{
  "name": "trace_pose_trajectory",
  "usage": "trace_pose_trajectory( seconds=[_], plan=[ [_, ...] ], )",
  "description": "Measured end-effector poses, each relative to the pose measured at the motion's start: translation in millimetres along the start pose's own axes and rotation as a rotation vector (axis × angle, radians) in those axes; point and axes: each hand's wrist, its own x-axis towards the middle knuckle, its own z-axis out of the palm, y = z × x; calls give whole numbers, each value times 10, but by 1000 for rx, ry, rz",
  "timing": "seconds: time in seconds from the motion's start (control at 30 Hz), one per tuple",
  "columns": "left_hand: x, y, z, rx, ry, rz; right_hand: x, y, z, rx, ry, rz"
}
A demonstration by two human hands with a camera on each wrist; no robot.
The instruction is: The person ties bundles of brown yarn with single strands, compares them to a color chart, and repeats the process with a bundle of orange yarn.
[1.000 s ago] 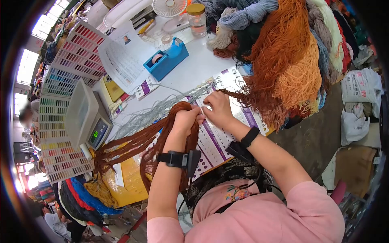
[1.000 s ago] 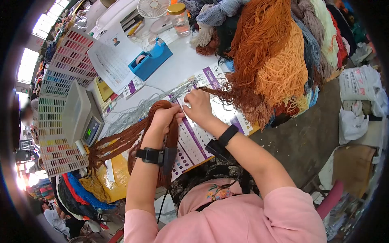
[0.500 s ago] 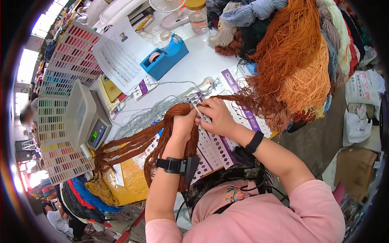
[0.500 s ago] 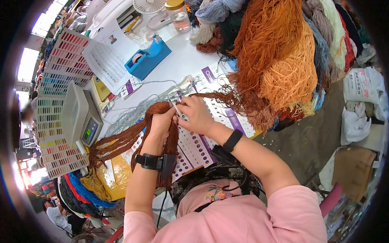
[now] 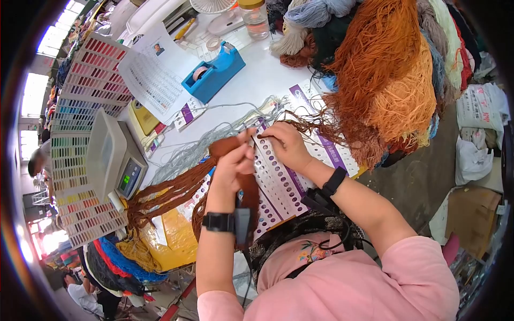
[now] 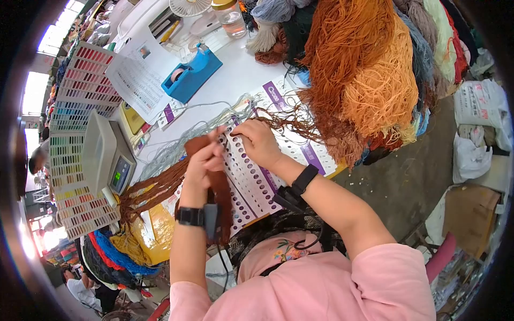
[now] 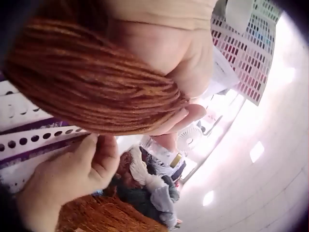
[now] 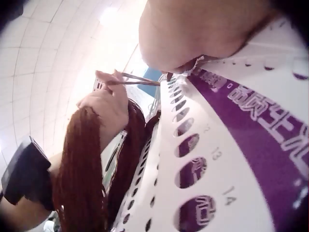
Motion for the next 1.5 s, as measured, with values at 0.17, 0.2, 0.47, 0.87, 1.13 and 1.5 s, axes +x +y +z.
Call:
trace_pose_trajectory(
  seconds=[0.17, 0.2, 0.47, 0.87, 1.13, 1.5],
  plan=[
    [64, -40, 137, 811, 456, 43, 12, -16, 34, -134, 35, -13],
    [-44, 56, 127, 824, 549, 55, -9, -101, 14, -215, -5, 6],
    [-1748, 1236, -824, 247, 676, 379, 2, -127, 80, -354, -105, 22],
    [-2227, 94, 109, 150, 644, 399, -82, -274, 117, -278, -31, -44],
    [-1868, -591, 449, 27, 214, 454, -453, -1848, 121, 887, -602, 698],
    [-2082, -719, 479, 52, 261, 622, -675, -1956, 158, 1034, -569, 707]
  ],
)
